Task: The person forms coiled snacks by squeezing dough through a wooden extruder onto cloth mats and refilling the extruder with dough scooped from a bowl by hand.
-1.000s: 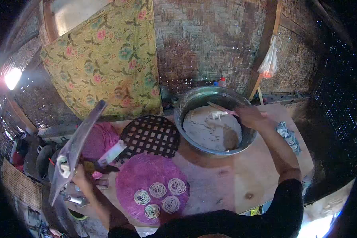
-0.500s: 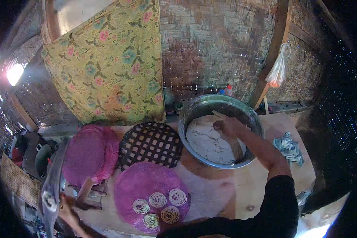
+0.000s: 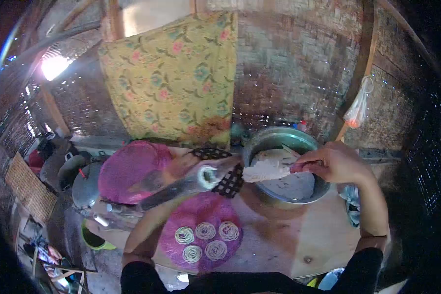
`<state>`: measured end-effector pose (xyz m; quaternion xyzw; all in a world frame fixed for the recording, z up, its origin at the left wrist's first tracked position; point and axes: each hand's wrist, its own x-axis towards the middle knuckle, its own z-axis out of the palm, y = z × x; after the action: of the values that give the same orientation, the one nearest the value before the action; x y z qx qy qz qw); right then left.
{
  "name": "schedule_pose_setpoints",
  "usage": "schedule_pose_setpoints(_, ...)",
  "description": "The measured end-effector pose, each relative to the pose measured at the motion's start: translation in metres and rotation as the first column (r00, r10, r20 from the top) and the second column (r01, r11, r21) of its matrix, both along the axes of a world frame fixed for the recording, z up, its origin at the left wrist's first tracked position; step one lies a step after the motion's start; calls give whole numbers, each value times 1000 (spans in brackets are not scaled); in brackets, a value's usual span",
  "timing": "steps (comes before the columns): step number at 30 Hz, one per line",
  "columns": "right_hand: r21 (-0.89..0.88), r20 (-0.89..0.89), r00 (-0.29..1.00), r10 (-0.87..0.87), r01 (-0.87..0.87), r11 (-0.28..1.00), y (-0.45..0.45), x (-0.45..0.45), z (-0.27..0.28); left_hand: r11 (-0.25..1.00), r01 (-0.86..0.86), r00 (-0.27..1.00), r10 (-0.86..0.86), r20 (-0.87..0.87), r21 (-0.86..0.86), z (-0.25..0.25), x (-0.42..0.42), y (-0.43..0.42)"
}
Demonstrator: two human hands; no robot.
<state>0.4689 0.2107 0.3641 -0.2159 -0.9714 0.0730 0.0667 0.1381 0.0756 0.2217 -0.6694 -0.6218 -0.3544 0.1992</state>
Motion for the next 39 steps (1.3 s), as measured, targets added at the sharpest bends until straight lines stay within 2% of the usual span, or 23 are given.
schedule_pose_setpoints(4,216,87,996,23,-41,976,-49,-21,19,993,115,986,-117,-116,-24,23,26,-1)
schedule_pose_setpoints(6,563,35,988,151,-145,814,-56,-38,-2,990,135,979,-139,-147,-42,27,35,-5)
schedule_pose_setpoints(7,562,32,988,151,-142,814,-64,-49,-11,989,141,977,-147,-157,-47,27,38,-6)
schedule_pose_setpoints(9,754,213,956,203,-293,587,-81,-71,-29,989,150,984,-150,-90,-9,18,42,-6)
schedule_pose_setpoints(13,811,185,948,260,-297,505,-95,-85,-76,994,110,992,-110,-65,6,-2,31,-20)
schedule_pose_setpoints(15,856,177,928,328,-310,415,-98,-83,-89,986,149,977,-136,-166,70,-23,18,-19)
schedule_pose_setpoints(19,840,243,925,293,-351,413,-100,-66,-74,999,-47,998,46,-34,-27,-41,-22,-34)
schedule_pose_setpoints(21,707,-63,918,390,-235,667,-97,-49,-56,975,-202,973,210,95,-94,-43,-52,-45)
schedule_pose_setpoints(22,707,-61,915,398,-242,665,-99,-48,-49,954,-270,944,289,162,-131,-42,-63,-49)
schedule_pose_setpoints(24,328,-253,958,134,-45,943,-99,-50,-35,942,-306,924,328,195,-138,-18,-51,-62)
schedule_pose_setpoints(25,329,-259,957,132,-41,943,-97,-58,-46,953,-299,930,300,213,-39,-9,-33,-63)
schedule_pose_setpoints(26,29,-510,849,139,-145,989,-90,-76,-74,955,-291,934,271,233,56,0,-10,-66)
schedule_pose_setpoints(27,-238,-717,695,50,-312,920,-84,-91,-102,980,-190,907,153,391,58,24,20,-70)
schedule_pose_setpoints(28,-229,-720,692,55,-312,922,-77,-103,-129,978,-176,936,131,328,112,16,18,-59)
schedule_pose_setpoints(30,-151,-615,788,-33,-77,986,-67,-121,-171,971,-166,958,116,263,173,-7,-3,-31)
schedule_pose_setpoints(32,-289,-648,758,-75,-153,945,-75,-128,-179,966,-227,958,244,-150,123,-33,-29,0)
schedule_pose_setpoints(33,-362,-655,748,-106,-188,913,-74,-128,-189,967,-227,959,243,-146,117,-64,-51,19)
schedule_pose_setpoints(34,-431,-661,737,-140,-221,875,-73,-128,-200,993,-21,994,9,109,115,-104,-74,37)
schedule_pose_setpoints(35,-572,-595,778,-204,-231,787,-64,-127,-220,974,174,883,-220,414,147,-99,-66,33)
schedule_pose_setpoints(36,-689,-527,812,-251,-235,686,-57,-123,-225,880,351,560,-472,681,321,-94,-57,29)
schedule_pose_setpoints(37,-683,-537,806,-250,-241,690,-48,-112,-223,771,370,196,-611,767,519,-88,-46,24)
schedule_pose_setpoints(38,-521,-588,790,-173,-207,828,-42,-95,-214,917,241,667,-395,632,319,-77,-40,12)
schedule_pose_setpoints(39,-340,-618,781,-90,-162,927,-31,-78,-209,983,82,897,-146,417,167,-57,-27,-5)
